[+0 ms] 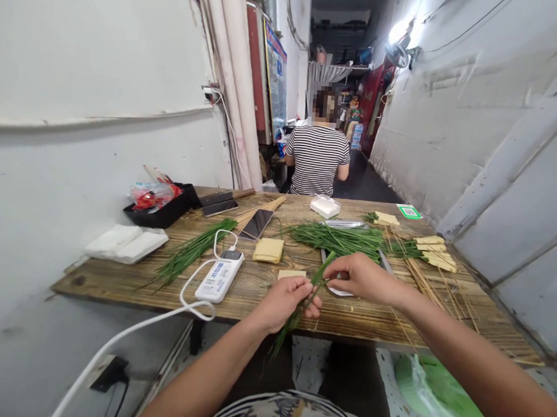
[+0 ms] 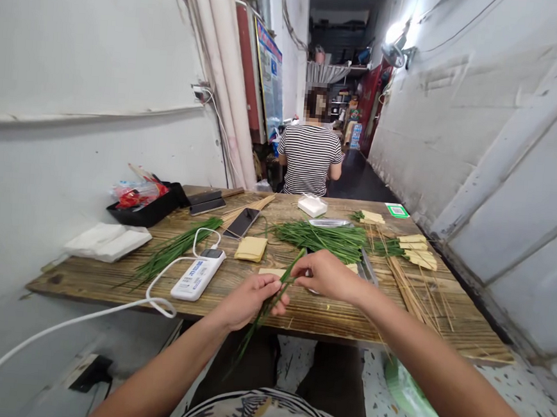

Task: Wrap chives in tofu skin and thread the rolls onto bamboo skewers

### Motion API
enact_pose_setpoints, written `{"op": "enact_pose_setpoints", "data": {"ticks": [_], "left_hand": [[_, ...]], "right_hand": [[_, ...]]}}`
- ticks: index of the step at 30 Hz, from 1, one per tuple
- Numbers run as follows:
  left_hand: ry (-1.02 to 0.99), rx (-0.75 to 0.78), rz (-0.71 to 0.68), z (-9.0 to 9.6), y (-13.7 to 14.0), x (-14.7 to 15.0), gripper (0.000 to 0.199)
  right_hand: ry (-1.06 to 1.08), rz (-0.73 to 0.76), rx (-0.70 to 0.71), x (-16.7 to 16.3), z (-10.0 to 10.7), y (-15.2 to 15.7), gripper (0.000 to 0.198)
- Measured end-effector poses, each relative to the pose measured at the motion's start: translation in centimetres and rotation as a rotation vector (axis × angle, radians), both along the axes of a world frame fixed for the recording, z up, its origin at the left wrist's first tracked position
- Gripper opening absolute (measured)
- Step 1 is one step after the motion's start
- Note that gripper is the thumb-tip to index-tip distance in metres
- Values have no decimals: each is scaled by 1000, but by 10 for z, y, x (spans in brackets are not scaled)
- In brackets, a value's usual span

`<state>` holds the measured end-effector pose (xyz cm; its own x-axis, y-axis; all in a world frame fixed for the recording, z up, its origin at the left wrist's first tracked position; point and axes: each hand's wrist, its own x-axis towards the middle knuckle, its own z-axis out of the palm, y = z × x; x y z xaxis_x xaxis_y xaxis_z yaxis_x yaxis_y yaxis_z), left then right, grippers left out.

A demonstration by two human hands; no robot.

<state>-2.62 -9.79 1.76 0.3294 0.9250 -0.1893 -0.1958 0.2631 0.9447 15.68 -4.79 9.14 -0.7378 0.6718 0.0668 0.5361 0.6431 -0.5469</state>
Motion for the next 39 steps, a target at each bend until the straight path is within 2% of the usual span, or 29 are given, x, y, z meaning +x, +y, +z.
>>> {"op": "enact_pose_setpoints", "data": {"ticks": [3, 6, 8, 11, 17, 21, 24, 28, 34, 39], "left_hand": [[4, 7, -54, 1, -3, -3, 43], [-72, -53, -109, 3, -4, -6, 43], [-132, -89, -143, 4, -5, -6, 41], [-168, -125, -172, 4, -6, -5, 40], [-1, -57, -149, 1, -9, -3, 43], [8, -72, -172, -1, -9, -2, 44], [11, -70, -166, -1, -9, -1, 44], [45, -63, -152, -1, -10, 2, 46], [160, 41, -107, -7, -9, 6, 44], [237, 78, -92, -10, -11, 8, 37]], "right_hand": [[-45, 0, 83, 6, 0, 8, 14], [48, -65, 126, 20, 3, 12, 11], [183, -188, 48, 31, 6, 10, 16], [368, -344, -170, 44, 3, -2, 29], [488, -293, -518, 43, -28, -25, 35], [556, -378, -552, 35, -43, -24, 39], [592, -448, -560, 29, -45, -25, 42], [649, -467, -619, 23, -49, -30, 43], [760, -526, -712, 19, -56, -33, 40], [805, -586, -735, 18, -60, -32, 39]]}}
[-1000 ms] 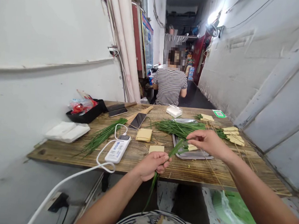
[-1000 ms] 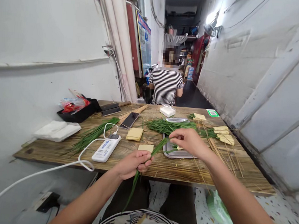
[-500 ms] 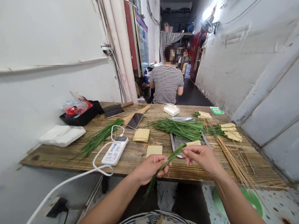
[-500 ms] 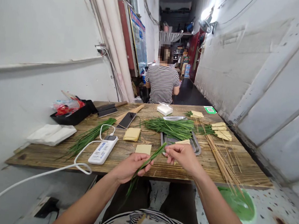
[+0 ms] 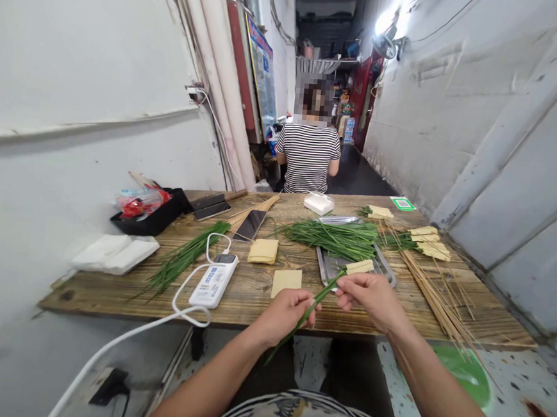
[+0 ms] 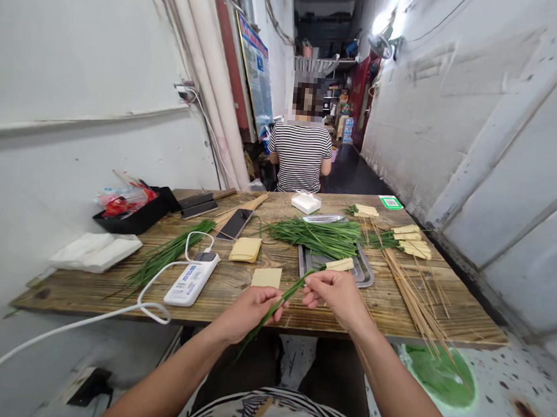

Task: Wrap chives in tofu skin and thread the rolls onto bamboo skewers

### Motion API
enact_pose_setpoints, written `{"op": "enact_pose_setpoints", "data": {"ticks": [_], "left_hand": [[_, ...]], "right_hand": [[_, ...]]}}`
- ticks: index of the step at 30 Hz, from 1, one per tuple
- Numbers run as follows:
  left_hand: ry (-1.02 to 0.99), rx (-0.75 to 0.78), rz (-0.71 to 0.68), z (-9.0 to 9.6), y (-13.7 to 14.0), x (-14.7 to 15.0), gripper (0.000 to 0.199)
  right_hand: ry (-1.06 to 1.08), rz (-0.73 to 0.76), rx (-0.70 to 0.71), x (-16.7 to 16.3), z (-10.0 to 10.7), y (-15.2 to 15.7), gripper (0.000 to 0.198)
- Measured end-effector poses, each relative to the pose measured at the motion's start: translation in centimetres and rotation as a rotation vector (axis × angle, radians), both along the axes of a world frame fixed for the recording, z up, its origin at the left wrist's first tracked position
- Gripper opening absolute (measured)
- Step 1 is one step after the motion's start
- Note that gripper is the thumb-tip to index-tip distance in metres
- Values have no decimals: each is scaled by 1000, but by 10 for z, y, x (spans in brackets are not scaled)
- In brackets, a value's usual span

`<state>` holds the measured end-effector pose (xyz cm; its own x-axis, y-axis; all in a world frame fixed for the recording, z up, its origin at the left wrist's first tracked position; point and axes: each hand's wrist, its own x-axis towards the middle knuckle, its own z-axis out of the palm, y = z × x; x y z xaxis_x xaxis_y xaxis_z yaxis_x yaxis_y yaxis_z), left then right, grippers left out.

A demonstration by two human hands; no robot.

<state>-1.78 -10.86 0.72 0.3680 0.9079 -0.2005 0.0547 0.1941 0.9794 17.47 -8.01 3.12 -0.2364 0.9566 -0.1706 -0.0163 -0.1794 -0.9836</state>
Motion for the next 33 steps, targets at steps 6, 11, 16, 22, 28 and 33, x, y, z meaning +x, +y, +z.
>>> {"op": "enact_pose_setpoints", "data": {"ticks": [6, 11, 16, 22, 28, 33], "left_hand": [[-7, -34, 1, 1, -2, 0, 39], [-120, -157, -68, 0, -2, -4, 49], [-217, -234, -106, 0, -2, -7, 48], [-280, -311, -138, 0, 0, -9, 46], [-152, -229, -76, -5, 4, -9, 46], [100, -46, -88, -6, 3, -6, 46]], "right_hand": [[-18, -19, 25, 0, -2, 0, 40], [-63, -38, 86, 8, 2, 2, 40], [-96, 11, 109, 11, 2, 4, 41], [-207, -10, 194, 12, -13, 9, 40], [-855, -123, 1009, 11, 1, -7, 28], [-1273, 356, 1211, -14, 4, -16, 16]]}}
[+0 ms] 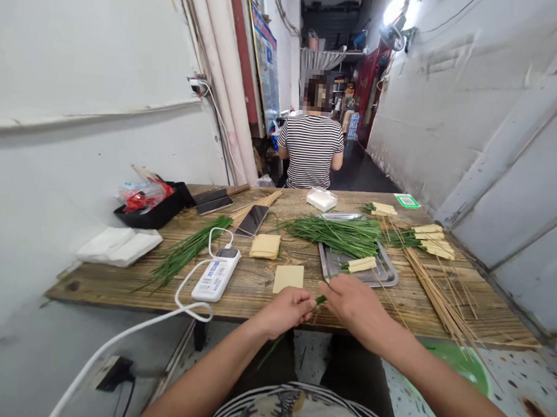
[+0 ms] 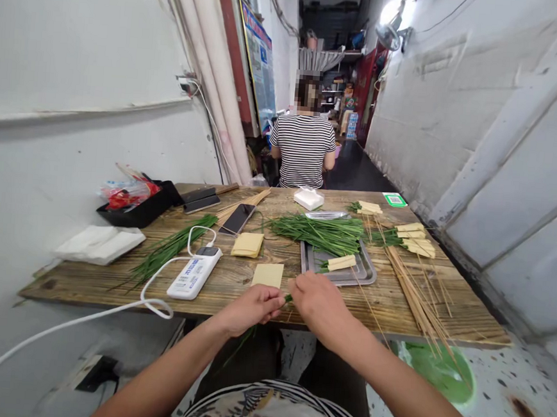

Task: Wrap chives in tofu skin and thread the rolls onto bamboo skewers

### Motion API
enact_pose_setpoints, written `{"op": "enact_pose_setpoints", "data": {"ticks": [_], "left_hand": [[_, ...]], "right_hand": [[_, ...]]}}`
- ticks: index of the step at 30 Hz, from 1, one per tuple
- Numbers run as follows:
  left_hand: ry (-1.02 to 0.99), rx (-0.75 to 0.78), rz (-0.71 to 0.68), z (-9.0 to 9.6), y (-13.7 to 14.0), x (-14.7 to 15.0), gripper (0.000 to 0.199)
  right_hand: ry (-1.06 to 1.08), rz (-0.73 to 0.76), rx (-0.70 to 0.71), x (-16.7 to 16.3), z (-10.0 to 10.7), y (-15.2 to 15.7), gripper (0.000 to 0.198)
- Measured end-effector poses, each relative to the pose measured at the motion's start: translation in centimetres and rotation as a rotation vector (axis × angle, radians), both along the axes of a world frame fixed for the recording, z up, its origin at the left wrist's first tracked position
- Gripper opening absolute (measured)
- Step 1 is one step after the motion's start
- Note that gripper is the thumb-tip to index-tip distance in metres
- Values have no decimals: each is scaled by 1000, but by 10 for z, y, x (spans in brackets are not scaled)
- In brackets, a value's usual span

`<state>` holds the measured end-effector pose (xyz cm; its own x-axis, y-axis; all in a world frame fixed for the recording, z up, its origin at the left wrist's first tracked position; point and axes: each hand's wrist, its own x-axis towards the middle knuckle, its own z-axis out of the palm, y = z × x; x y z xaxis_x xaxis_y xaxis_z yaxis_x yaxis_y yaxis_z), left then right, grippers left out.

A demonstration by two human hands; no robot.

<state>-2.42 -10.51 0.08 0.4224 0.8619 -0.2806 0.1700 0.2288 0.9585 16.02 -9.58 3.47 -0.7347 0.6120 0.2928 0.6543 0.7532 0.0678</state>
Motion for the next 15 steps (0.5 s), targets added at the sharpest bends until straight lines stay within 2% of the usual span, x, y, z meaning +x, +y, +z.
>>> {"op": "enact_pose_setpoints", "data": {"ticks": [5, 9, 15], "left_hand": [[142, 98, -50, -1, -1, -4, 39], [199, 135, -76, -3, 2, -9, 35], [284, 169, -108, 2, 11, -9, 30]], "right_hand": [[-260, 25, -169, -15, -6, 5, 14], [-267, 38, -268, -14, 3, 6, 15], [-268, -57, -346, -20, 17, 1, 17]]}}
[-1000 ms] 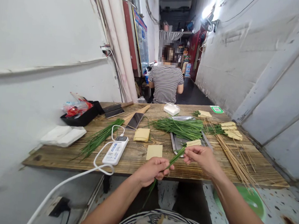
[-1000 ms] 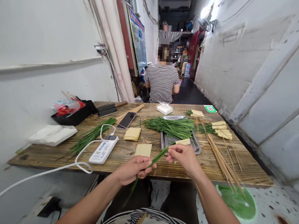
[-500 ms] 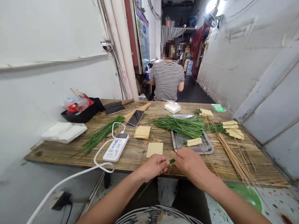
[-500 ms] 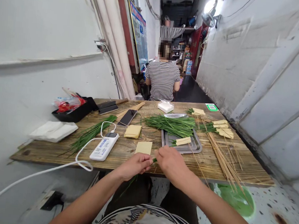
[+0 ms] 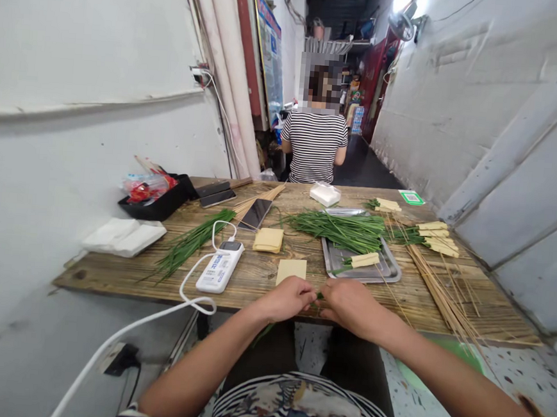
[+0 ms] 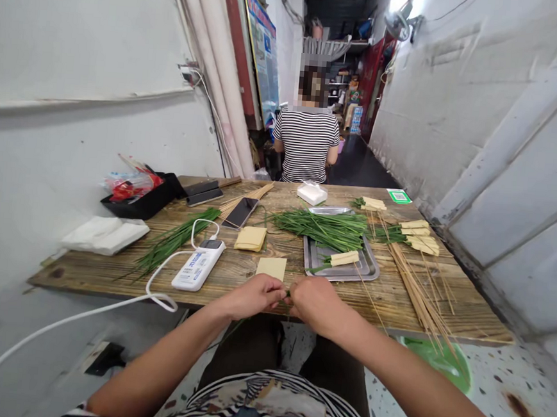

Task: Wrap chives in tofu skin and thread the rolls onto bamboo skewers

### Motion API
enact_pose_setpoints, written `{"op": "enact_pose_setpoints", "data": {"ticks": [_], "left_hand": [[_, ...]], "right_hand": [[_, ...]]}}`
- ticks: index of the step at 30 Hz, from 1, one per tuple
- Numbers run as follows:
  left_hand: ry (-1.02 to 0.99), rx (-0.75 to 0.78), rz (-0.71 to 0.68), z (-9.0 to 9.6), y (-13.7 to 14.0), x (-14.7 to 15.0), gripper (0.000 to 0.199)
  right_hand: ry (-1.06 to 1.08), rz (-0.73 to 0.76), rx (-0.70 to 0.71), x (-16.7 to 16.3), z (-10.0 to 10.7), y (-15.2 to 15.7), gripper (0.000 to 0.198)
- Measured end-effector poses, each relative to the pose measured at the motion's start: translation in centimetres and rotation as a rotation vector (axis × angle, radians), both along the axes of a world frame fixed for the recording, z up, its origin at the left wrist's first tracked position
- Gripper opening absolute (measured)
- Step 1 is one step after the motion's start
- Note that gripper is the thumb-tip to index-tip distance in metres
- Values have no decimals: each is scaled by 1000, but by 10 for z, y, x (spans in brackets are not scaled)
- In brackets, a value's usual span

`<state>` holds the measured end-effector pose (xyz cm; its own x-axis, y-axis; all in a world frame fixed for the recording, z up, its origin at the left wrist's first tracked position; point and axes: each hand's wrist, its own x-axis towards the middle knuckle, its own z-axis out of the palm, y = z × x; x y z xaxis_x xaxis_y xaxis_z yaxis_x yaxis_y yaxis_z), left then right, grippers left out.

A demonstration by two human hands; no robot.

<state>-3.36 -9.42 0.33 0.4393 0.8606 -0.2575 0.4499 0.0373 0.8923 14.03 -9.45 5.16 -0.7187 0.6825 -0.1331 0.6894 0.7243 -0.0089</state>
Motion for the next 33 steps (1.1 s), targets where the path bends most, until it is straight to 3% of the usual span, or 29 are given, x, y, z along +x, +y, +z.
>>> {"op": "enact_pose_setpoints", "data": {"ticks": [5, 9, 16, 20, 23, 26, 28, 33], "left_hand": [[45, 27, -41, 2, 7, -1, 26], [80, 70, -79, 2, 10, -2, 29], [200, 172, -127, 15, 6, 1, 27], [192, 202, -211, 25, 5, 2, 30], [185, 199, -265, 29, 6, 1, 29], [204, 195, -241, 30, 8, 0, 29], [220, 208, -222, 29, 10, 0, 29], [254, 208, -232, 27, 14, -1, 30]], "right_hand": [[42, -46, 65, -6, -13, -1, 35], [21, -82, 89, -6, -25, 3, 14], [-82, -17, -25, -3, -17, 14, 20], [8, 46, -155, 4, -7, 26, 21], [104, 117, -331, 9, -3, 38, 18], [156, 139, -552, 12, 1, 49, 19], [182, 138, -612, 12, 5, 53, 21], [138, 91, -443, 5, 14, 53, 16]]}}
